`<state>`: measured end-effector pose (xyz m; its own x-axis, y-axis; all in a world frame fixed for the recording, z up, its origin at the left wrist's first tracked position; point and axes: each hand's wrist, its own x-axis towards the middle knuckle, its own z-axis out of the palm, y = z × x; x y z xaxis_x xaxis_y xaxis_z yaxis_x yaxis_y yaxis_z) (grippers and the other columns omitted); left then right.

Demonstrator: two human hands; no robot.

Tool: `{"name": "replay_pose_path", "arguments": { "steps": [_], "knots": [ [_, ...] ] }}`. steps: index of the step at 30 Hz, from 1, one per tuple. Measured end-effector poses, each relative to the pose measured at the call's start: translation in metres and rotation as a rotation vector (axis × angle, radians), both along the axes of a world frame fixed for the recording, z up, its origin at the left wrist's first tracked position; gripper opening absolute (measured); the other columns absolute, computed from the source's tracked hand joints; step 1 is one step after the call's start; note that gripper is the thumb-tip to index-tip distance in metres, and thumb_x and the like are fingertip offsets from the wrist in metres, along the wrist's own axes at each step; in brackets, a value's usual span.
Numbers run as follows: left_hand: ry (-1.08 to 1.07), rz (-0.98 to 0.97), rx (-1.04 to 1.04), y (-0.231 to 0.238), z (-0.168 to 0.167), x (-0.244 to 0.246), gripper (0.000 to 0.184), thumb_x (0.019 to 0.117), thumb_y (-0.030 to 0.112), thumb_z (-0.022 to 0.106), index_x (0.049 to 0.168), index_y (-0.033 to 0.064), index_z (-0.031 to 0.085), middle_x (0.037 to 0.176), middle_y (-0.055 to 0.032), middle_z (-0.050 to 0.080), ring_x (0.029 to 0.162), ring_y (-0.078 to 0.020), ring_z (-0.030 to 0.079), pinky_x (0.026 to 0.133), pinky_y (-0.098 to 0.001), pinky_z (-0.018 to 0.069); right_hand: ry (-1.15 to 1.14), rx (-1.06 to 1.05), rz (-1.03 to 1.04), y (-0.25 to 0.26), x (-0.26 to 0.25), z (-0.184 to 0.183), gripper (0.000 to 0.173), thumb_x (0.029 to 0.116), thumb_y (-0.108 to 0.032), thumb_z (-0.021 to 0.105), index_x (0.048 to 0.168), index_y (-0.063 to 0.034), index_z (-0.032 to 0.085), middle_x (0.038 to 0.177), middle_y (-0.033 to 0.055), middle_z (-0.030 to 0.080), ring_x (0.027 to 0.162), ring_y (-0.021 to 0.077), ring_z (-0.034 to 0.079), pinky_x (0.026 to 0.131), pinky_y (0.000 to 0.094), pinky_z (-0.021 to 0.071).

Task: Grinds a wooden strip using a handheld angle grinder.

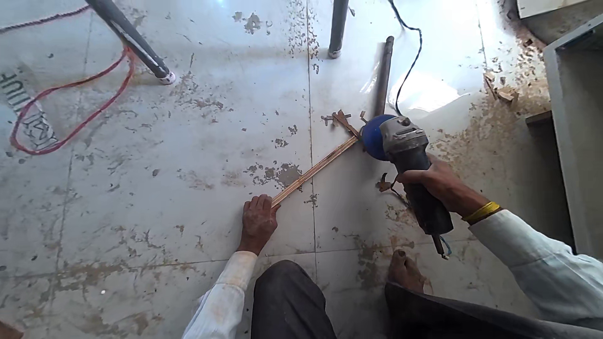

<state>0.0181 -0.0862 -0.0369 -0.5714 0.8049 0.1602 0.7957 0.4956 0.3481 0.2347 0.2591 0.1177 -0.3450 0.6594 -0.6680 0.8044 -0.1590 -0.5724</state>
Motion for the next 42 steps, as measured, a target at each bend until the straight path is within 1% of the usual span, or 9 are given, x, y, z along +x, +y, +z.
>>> {"name": "replay_pose_path", "arguments": {
  "steps": [6,14,25,27,31,33,36,40,42],
  "knots": [
    [0.011,0.011,0.012,0.001,-0.002,0.001,0.025,0.096,0.015,0.066,0.097,-0.0096,0.068,0.097,-0.0259,0.069,0.089,-0.044,0.068,0.076,-0.0562,0.0521,-0.005,0.02,0.077,-0.009,-0.008,0.002,0.071,0.0646,-0.029,0.084,0.128,-0.012,0.057,0.092,0.0129,0.07,0.074,0.0277,0.07,0.064,0.0489,0.0583],
    [0.022,0.012,0.013,0.003,-0.001,0.0,0.024,0.0947,0.014,0.065,0.094,-0.01,0.067,0.093,-0.0253,0.069,0.085,-0.0437,0.069,0.074,-0.0559,0.0533,-0.07,-0.037,0.203,-0.025,-0.022,-0.018,0.067,0.0685,-0.032,0.086,0.126,-0.0121,0.059,0.092,0.0127,0.068,0.077,0.028,0.068,0.066,0.0504,0.0557],
    [0.024,0.046,-0.066,-0.004,0.014,0.007,0.029,0.0936,0.018,0.062,0.09,-0.0098,0.069,0.09,-0.0249,0.069,0.085,-0.0433,0.07,0.071,-0.0542,0.0559,0.059,-0.008,-0.028,-0.006,-0.002,-0.001,0.063,0.0733,-0.026,0.081,0.129,-0.0092,0.057,0.09,0.0149,0.069,0.071,0.0284,0.069,0.062,0.0483,0.0582],
    [-0.072,0.144,-0.233,-0.01,0.035,0.02,0.031,0.0944,0.019,0.063,0.091,-0.0112,0.069,0.088,-0.0264,0.069,0.084,-0.0443,0.072,0.069,-0.0552,0.0579,0.092,-0.002,-0.071,-0.012,0.009,0.011,0.061,0.0733,-0.026,0.078,0.129,-0.0113,0.057,0.088,0.0117,0.069,0.068,0.0258,0.069,0.059,0.0455,0.0592],
    [-0.612,0.41,-0.728,0.007,0.094,0.037,0.048,0.1066,0.039,0.051,0.117,-0.0039,0.069,0.109,-0.0248,0.071,0.11,-0.0405,0.068,0.097,-0.0573,0.0505,0.155,0.03,-0.103,-0.022,0.014,0.026,0.048,0.0769,-0.023,0.074,0.122,-0.0144,0.059,0.08,0.0038,0.068,0.061,0.0168,0.067,0.052,0.0369,0.0577],
    [-0.84,0.439,-0.704,0.023,0.1,0.041,0.058,0.1067,0.049,0.049,0.109,-0.0043,0.072,0.111,-0.0258,0.071,0.114,-0.0417,0.065,0.103,-0.059,0.0465,0.165,0.026,-0.128,-0.023,0.014,0.024,0.049,0.0745,-0.026,0.074,0.12,-0.0163,0.06,0.08,0.0019,0.068,0.061,0.0156,0.068,0.052,0.0364,0.0581],
    [-0.966,0.366,-0.674,0.042,0.101,0.029,0.072,0.1027,0.064,0.045,0.101,-0.0033,0.071,0.095,-0.0217,0.071,0.094,-0.0374,0.068,0.09,-0.0567,0.0511,0.17,0.032,-0.17,-0.025,0.013,0.025,0.046,0.0741,-0.023,0.075,0.117,-0.0147,0.06,0.08,0.0026,0.068,0.061,0.0168,0.068,0.053,0.0378,0.0588],
    [-0.285,0.187,-0.463,0.044,0.108,-0.042,0.04,0.105,0.026,0.058,0.124,-0.0098,0.062,0.113,-0.0321,0.067,0.109,-0.0478,0.068,0.09,-0.0614,0.0539,0.145,0.043,-0.161,-0.025,0.016,0.03,0.05,0.0727,-0.023,0.075,0.119,-0.0144,0.059,0.083,0.0028,0.069,0.063,0.0172,0.069,0.054,0.038,0.0598],
    [-0.155,-0.054,-0.402,0.054,0.09,-0.101,0.045,0.0958,0.001,0.065,0.138,-0.0119,0.054,0.145,-0.0307,0.054,0.14,-0.0469,0.048,0.114,-0.0616,0.038,0.133,0.035,-0.173,-0.029,0.016,0.03,0.05,0.0711,-0.024,0.075,0.118,-0.0145,0.06,0.082,0.0032,0.07,0.062,0.0179,0.07,0.054,0.0383,0.0601]
  ]
}}
